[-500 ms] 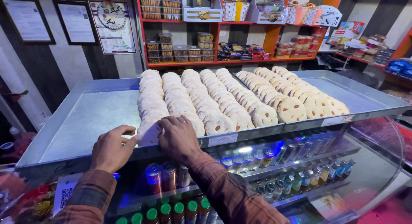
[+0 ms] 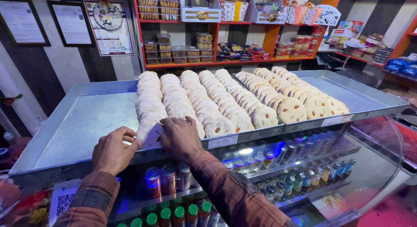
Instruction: The person takes pastries one at a time from a large metal tray and places them into a cardboard box lined with paper.
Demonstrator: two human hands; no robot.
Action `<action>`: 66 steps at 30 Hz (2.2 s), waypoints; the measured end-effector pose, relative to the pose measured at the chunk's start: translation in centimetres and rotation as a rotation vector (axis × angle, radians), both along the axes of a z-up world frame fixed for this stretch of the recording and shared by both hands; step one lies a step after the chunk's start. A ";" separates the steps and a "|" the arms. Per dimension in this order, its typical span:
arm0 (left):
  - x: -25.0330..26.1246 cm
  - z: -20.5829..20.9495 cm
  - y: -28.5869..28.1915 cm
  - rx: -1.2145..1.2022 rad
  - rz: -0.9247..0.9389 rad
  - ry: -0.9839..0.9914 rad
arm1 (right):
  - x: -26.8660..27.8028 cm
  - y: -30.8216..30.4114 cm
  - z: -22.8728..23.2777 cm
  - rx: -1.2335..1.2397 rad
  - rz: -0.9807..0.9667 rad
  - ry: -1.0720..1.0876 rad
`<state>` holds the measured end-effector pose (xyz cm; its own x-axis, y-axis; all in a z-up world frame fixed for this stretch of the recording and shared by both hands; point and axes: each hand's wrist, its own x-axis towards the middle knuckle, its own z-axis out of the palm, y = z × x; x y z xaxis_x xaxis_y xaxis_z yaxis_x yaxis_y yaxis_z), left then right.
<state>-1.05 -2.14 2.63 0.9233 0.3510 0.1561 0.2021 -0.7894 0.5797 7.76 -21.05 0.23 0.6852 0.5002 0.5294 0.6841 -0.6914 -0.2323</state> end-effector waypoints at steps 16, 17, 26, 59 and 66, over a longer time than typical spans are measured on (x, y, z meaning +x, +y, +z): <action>1.2 0.3 -0.4 -0.028 0.001 0.053 | 1.3 -1.0 -0.8 0.000 0.030 -0.179; 1.5 0.0 -0.1 -0.061 -0.016 0.034 | 1.1 -0.7 -0.6 0.000 0.036 -0.137; 3.7 -2.7 1.1 -0.348 -0.185 -0.106 | 0.1 -0.6 1.9 0.222 0.102 0.114; -1.0 1.0 -9.0 -1.158 -0.115 -0.506 | -2.6 -2.3 1.8 1.163 0.382 0.944; -0.5 -0.5 -9.6 -1.123 -0.143 -0.499 | -4.1 -3.5 1.5 1.209 0.324 0.924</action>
